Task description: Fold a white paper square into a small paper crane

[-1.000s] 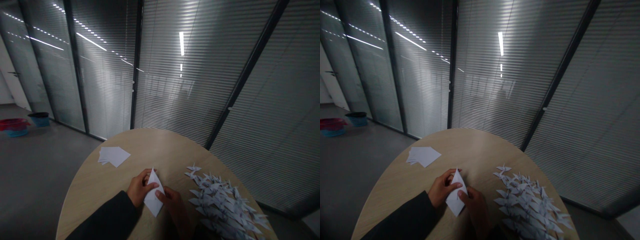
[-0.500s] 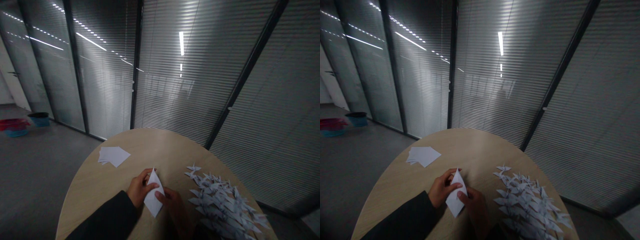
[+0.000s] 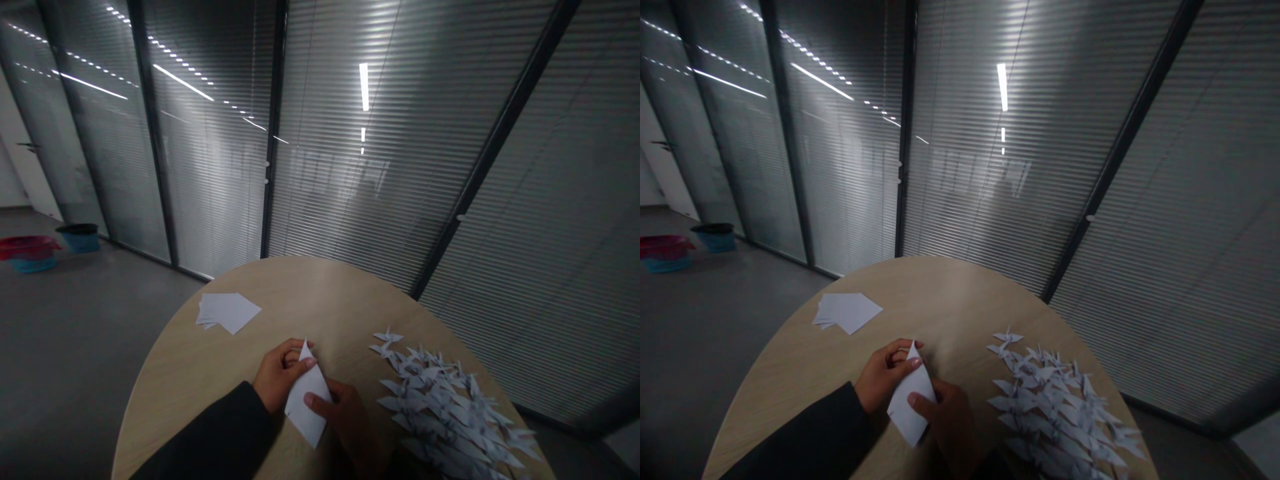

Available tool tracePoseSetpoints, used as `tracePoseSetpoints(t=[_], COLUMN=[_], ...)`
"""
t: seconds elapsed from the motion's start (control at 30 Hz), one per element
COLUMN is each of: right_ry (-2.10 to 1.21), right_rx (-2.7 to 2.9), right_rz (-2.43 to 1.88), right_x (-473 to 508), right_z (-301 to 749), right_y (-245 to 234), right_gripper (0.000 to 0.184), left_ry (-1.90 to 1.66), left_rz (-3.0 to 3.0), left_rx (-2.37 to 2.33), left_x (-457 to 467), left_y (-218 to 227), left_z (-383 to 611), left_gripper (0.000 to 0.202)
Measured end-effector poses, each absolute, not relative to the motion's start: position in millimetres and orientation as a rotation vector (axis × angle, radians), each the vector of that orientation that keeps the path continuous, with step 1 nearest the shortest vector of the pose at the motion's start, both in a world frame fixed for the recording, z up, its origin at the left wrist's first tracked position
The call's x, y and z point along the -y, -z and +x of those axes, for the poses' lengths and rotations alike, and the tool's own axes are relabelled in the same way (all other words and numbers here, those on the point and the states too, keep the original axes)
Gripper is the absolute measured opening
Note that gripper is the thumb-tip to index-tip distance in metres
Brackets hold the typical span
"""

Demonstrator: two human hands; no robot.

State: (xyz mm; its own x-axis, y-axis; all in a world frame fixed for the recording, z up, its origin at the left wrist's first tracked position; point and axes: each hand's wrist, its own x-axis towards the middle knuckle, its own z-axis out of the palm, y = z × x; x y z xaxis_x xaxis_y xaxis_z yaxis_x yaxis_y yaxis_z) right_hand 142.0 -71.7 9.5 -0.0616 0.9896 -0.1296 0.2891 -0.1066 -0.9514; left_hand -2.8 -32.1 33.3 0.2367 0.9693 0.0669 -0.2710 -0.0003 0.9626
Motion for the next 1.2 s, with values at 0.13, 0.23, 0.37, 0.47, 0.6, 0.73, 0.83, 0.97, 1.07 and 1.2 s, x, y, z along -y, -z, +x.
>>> tracePoseSetpoints(t=[0.13, 0.23, 0.37, 0.47, 0.6, 0.73, 0.83, 0.97, 1.07, 1.2], right_ry=[-1.285, -1.342, -1.422, -1.418, -1.421, -1.375, -1.366, -1.377, -1.379, -1.386], right_rx=[1.385, 1.340, 1.339, 1.370, 1.361, 1.373, 1.364, 1.357, 1.407, 1.414], right_rz=[-1.429, -1.416, -1.380, -1.367, -1.369, -1.407, -1.409, -1.380, -1.351, -1.361], right_x=[72.4, 71.0, 70.3, 72.1, 74.3, 74.7, 75.1, 75.6, 75.4, 76.1], right_z=[143.3, 145.2, 145.8, 144.7, 142.7, 140.7, 139.2, 138.7, 139.4, 139.7], right_y=[-12.7, -10.0, -8.0, -11.6, -15.8, -15.5, -15.2, -14.6, -13.0, -14.0], right_gripper=[0.037, 0.042, 0.044, 0.042, 0.040, 0.038, 0.036, 0.036, 0.035, 0.034], left_ry=[-1.160, -1.171, -1.170, -1.176, -1.195, -1.200, -1.198, -1.209, -1.223, -1.226], left_rz=[0.997, 0.956, 0.906, 0.901, 0.891, 0.869, 0.877, 0.885, 0.887, 0.917], left_rx=[-0.747, -0.711, -0.698, -0.709, -0.738, -0.757, -0.780, -0.820, -0.858, -0.902], left_x=[31.0, 31.1, 31.8, 31.8, 30.9, 30.6, 31.5, 33.1, 33.6, 33.5], left_y=[-40.3, -43.0, -44.3, -45.1, -45.4, -45.7, -47.6, -50.0, -49.1, -46.9], left_z=[-4.5, -5.5, -5.3, -5.2, -5.4, -5.9, -6.5, -6.9, -7.4, -8.0], left_gripper=[0.049, 0.046, 0.047, 0.045, 0.043, 0.043, 0.043, 0.042, 0.041, 0.039])
